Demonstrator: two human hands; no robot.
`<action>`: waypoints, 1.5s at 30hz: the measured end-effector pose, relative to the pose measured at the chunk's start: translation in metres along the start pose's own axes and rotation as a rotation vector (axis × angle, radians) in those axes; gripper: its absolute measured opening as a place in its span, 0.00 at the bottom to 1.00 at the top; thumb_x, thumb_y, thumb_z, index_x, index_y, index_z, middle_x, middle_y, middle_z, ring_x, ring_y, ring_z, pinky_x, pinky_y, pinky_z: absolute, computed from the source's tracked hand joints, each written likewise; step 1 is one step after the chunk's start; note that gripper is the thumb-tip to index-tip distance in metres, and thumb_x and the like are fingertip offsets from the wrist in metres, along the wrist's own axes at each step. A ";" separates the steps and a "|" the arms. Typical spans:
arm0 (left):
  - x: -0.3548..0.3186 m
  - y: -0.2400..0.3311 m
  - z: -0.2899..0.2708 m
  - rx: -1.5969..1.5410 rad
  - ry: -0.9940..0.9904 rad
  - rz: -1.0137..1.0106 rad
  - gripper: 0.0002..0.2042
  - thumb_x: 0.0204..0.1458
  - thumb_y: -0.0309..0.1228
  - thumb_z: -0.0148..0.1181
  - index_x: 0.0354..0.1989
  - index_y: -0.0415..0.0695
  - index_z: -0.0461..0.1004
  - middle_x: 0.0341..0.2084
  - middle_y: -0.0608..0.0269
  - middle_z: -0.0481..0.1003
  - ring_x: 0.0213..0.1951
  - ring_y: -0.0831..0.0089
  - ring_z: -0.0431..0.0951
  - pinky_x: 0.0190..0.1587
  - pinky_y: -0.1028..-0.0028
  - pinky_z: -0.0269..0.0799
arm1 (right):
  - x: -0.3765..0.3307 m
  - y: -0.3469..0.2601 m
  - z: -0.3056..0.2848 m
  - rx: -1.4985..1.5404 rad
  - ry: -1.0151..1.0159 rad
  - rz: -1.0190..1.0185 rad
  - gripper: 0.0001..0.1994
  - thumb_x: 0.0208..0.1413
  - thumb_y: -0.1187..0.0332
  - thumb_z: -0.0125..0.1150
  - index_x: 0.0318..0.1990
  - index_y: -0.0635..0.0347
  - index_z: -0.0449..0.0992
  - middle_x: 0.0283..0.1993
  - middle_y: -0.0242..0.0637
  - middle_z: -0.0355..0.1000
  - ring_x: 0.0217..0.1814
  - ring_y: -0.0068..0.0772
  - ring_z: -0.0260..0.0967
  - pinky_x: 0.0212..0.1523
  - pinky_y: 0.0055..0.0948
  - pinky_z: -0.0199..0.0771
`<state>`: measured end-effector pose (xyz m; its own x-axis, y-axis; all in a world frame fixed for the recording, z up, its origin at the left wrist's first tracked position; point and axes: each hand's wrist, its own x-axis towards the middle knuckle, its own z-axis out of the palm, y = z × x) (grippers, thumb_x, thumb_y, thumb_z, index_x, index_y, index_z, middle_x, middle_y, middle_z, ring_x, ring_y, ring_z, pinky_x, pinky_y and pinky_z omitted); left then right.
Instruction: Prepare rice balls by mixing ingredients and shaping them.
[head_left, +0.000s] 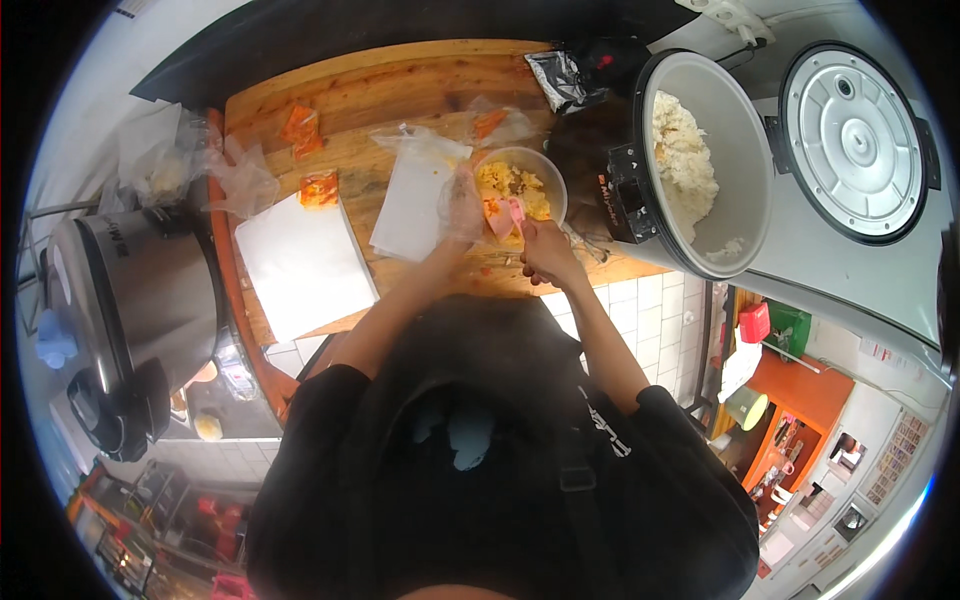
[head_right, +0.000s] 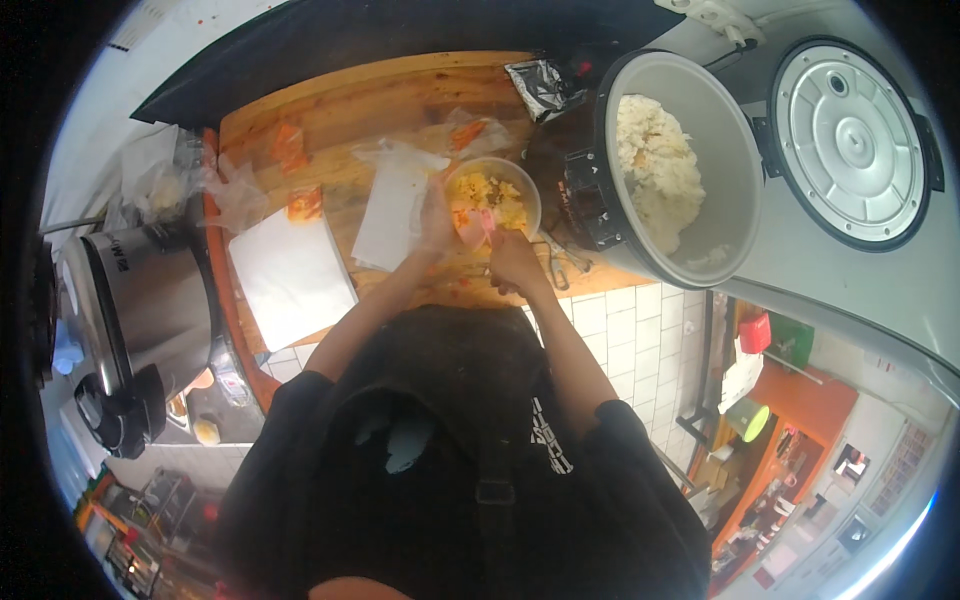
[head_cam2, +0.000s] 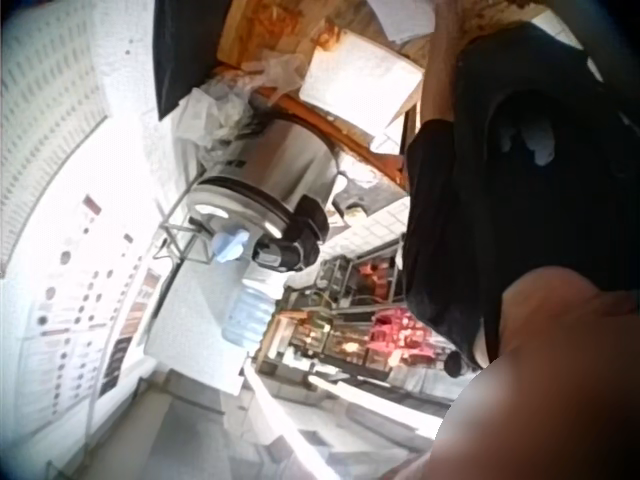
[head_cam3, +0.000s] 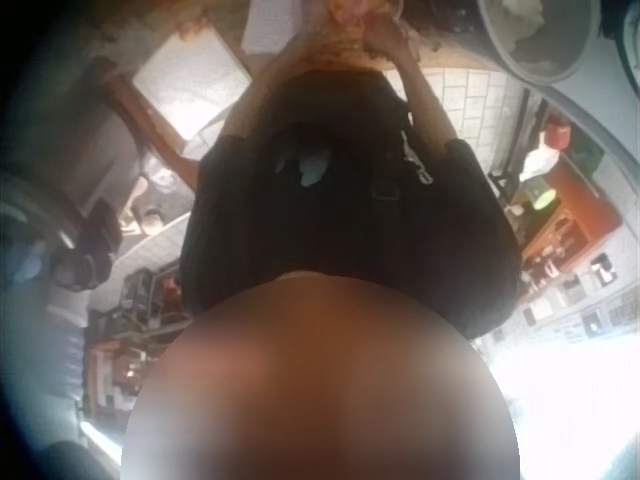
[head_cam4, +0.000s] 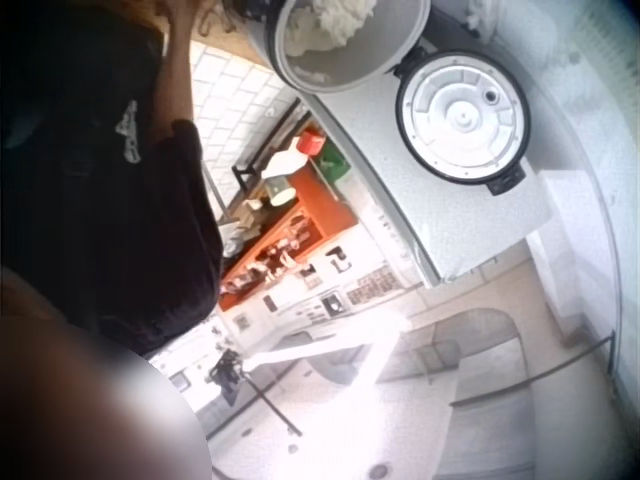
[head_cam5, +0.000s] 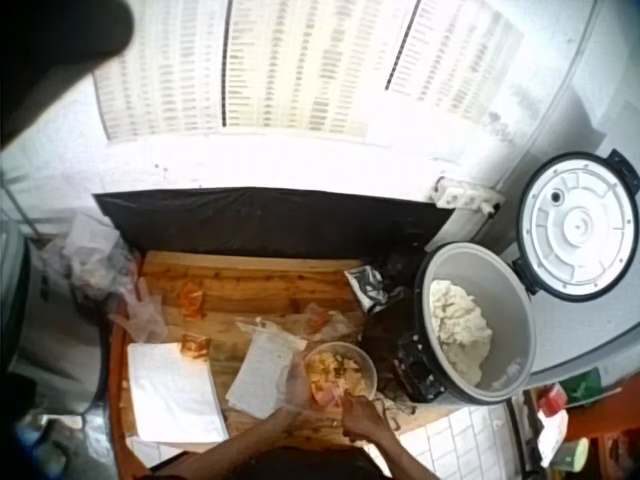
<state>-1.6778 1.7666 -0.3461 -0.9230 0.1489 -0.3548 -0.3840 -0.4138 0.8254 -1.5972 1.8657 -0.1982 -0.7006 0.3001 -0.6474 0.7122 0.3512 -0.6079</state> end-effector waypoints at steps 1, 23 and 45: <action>-0.008 0.005 0.003 0.099 0.016 0.050 0.27 0.66 0.51 0.37 0.53 0.38 0.71 0.42 0.59 0.75 0.43 0.70 0.73 0.48 0.71 0.69 | 0.004 -0.003 0.000 0.116 -0.085 0.127 0.19 0.67 0.54 0.42 0.44 0.62 0.70 0.20 0.38 0.64 0.12 0.28 0.62 0.11 0.28 0.61; -0.024 0.123 0.029 0.745 -0.398 0.551 0.20 0.63 0.43 0.44 0.57 0.45 0.68 0.50 0.58 0.74 0.46 0.58 0.75 0.48 0.60 0.71 | -0.007 0.084 -0.034 1.355 -0.824 0.312 0.15 0.69 0.52 0.34 0.40 0.49 0.65 0.16 0.23 0.52 0.08 0.12 0.46 0.02 0.13 0.44; -0.012 0.060 0.098 1.379 -0.602 0.310 0.14 0.60 0.40 0.48 0.45 0.46 0.74 0.36 0.52 0.78 0.38 0.51 0.76 0.39 0.62 0.71 | -0.032 0.087 -0.042 1.205 -0.524 0.155 0.13 0.69 0.55 0.35 0.42 0.49 0.64 0.18 0.25 0.54 0.13 0.14 0.48 0.06 0.15 0.44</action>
<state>-1.6919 1.8276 -0.2492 -0.7104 0.6868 -0.1537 0.4095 0.5810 0.7034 -1.5150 1.9238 -0.2114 -0.7028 -0.2063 -0.6808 0.5670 -0.7404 -0.3610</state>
